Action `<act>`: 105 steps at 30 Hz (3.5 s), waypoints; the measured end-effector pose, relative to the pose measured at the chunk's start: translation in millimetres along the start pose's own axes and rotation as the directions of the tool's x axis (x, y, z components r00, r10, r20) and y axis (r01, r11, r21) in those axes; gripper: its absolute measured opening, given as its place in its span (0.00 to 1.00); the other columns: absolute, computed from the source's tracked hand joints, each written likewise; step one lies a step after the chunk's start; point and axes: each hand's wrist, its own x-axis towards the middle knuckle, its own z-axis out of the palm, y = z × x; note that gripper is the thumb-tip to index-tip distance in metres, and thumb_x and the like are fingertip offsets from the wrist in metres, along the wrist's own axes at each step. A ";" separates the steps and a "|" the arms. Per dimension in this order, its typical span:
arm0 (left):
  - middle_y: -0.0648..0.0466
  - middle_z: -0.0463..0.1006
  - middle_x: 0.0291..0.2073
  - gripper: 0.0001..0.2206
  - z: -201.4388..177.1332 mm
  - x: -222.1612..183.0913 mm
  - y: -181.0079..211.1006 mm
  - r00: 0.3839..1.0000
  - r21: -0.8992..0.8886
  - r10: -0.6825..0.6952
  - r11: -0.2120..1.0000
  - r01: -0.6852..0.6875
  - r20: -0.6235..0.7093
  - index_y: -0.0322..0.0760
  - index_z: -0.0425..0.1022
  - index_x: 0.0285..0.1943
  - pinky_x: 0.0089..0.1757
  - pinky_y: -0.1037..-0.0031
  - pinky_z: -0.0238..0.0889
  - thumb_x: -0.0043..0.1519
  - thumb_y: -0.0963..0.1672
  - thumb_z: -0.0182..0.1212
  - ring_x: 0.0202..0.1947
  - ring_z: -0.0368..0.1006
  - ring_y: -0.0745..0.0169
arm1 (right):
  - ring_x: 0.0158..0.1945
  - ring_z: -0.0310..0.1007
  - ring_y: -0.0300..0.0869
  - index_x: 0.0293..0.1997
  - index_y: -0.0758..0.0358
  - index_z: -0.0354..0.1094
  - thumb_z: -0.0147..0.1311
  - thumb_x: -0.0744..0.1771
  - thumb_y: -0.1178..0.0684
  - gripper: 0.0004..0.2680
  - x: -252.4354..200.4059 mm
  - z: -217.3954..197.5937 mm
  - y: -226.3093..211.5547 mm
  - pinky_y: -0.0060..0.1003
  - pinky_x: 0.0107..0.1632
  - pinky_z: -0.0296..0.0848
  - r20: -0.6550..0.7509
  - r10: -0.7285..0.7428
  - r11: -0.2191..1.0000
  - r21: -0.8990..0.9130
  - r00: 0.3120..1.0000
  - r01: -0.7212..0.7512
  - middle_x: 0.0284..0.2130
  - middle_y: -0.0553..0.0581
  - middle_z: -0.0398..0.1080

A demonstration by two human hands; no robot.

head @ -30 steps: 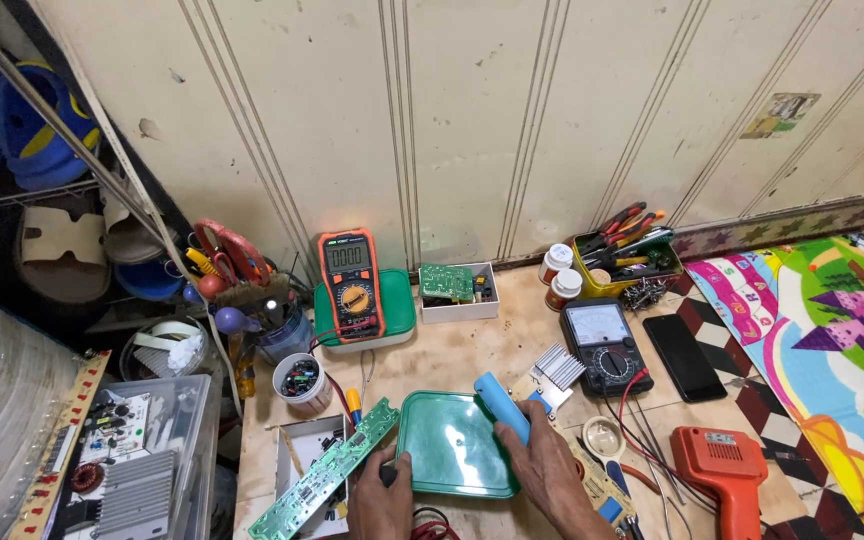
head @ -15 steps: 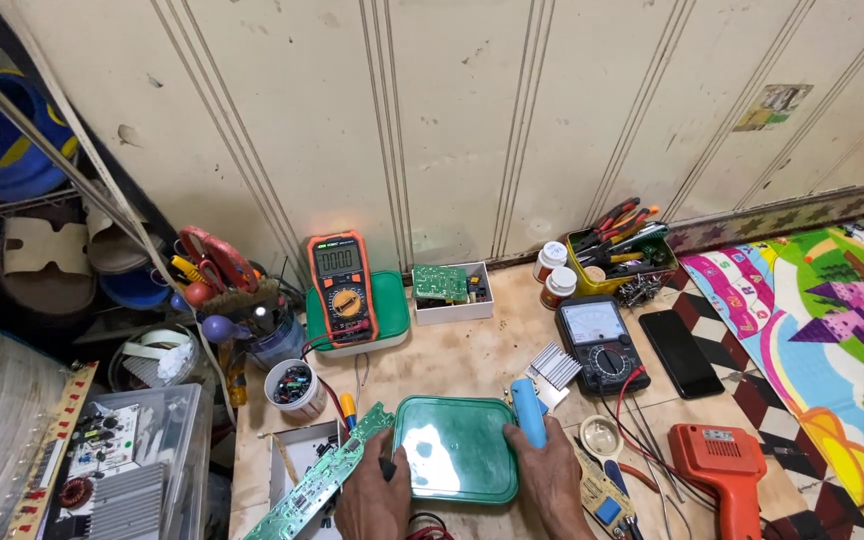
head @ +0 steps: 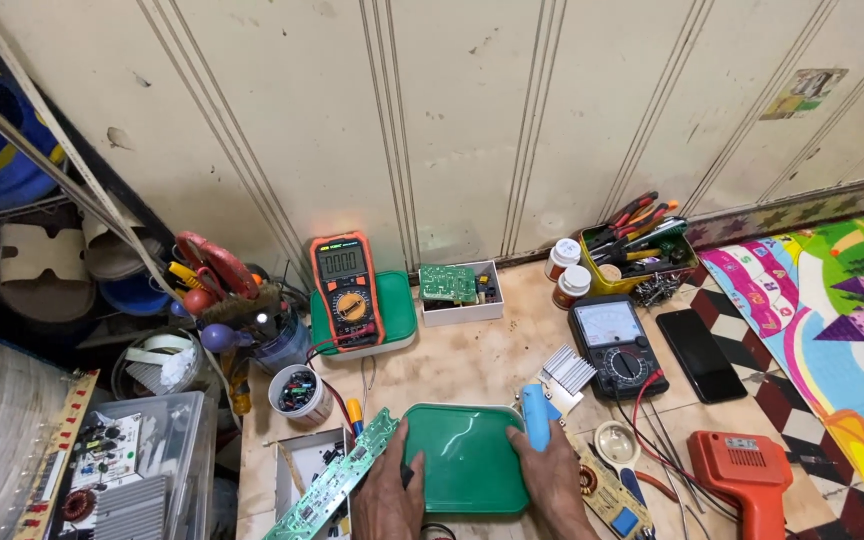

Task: Testing and inspecting electronic components on various circuit boards using a multimeter and a magnifying glass.

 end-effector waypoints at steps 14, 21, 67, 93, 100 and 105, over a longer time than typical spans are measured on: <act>0.56 0.93 0.43 0.12 -19.0 7.3 23.0 0.817 -0.267 -0.558 0.773 0.575 0.145 0.59 0.90 0.48 0.53 0.69 0.74 0.64 0.57 0.68 0.48 0.86 0.59 | 0.40 0.76 0.49 0.48 0.58 0.77 0.68 0.66 0.43 0.12 -36.6 -20.5 0.1 0.44 0.49 0.73 -0.060 0.019 1.000 0.011 0.998 -0.018 0.36 0.62 0.79; 0.64 0.93 0.53 0.13 -30.2 26.0 23.2 0.848 -0.203 -0.480 0.828 0.522 0.226 0.60 0.90 0.53 0.58 0.72 0.73 0.66 0.55 0.66 0.56 0.86 0.61 | 0.36 0.73 0.48 0.46 0.57 0.80 0.67 0.66 0.45 0.10 -25.5 -17.6 21.7 0.44 0.44 0.71 -0.067 -0.002 1.000 -0.013 0.998 0.001 0.33 0.60 0.77; 0.60 0.91 0.41 0.13 -38.2 -14.9 86.1 0.978 -0.035 -0.167 0.984 0.172 0.127 0.58 0.85 0.44 0.42 0.57 0.73 0.64 0.59 0.70 0.44 0.84 0.51 | 0.72 0.69 0.45 0.73 0.42 0.60 0.62 0.68 0.36 0.24 5.6 -35.0 138.2 0.53 0.67 0.76 0.104 -0.219 0.798 -0.553 0.970 0.240 0.66 0.48 0.69; 0.35 0.85 0.57 0.19 -94.2 -58.6 48.1 0.653 -0.906 -0.713 0.062 0.419 0.254 0.37 0.83 0.64 0.48 0.66 0.80 0.63 0.37 0.72 0.51 0.83 0.49 | 0.50 0.86 0.42 0.58 0.42 0.78 0.49 0.73 0.43 0.11 -88.8 -47.6 4.0 0.41 0.54 0.84 0.479 -0.215 0.647 -0.583 0.851 0.491 0.52 0.49 0.85; 0.39 0.81 0.58 0.27 -179.5 -53.5 31.6 0.554 -0.937 -0.813 0.031 0.347 0.178 0.38 0.74 0.78 0.53 0.68 0.79 0.66 0.42 0.68 0.47 0.82 0.52 | 0.46 0.82 0.55 0.51 0.47 0.76 0.52 0.73 0.44 0.08 -79.6 46.0 83.3 0.55 0.42 0.77 0.643 -0.568 0.353 -0.373 0.513 0.858 0.47 0.56 0.80; 0.37 0.87 0.48 0.28 -185.4 -63.7 -11.7 0.463 -0.949 -0.865 -0.047 0.312 0.195 0.36 0.72 0.74 0.46 0.72 0.77 0.63 0.41 0.72 0.39 0.82 0.55 | 0.56 0.69 0.63 0.64 0.62 0.68 0.64 0.59 0.54 0.25 -87.8 90.5 90.5 0.55 0.53 0.68 0.748 -0.658 -0.170 -0.258 0.085 0.951 0.58 0.68 0.70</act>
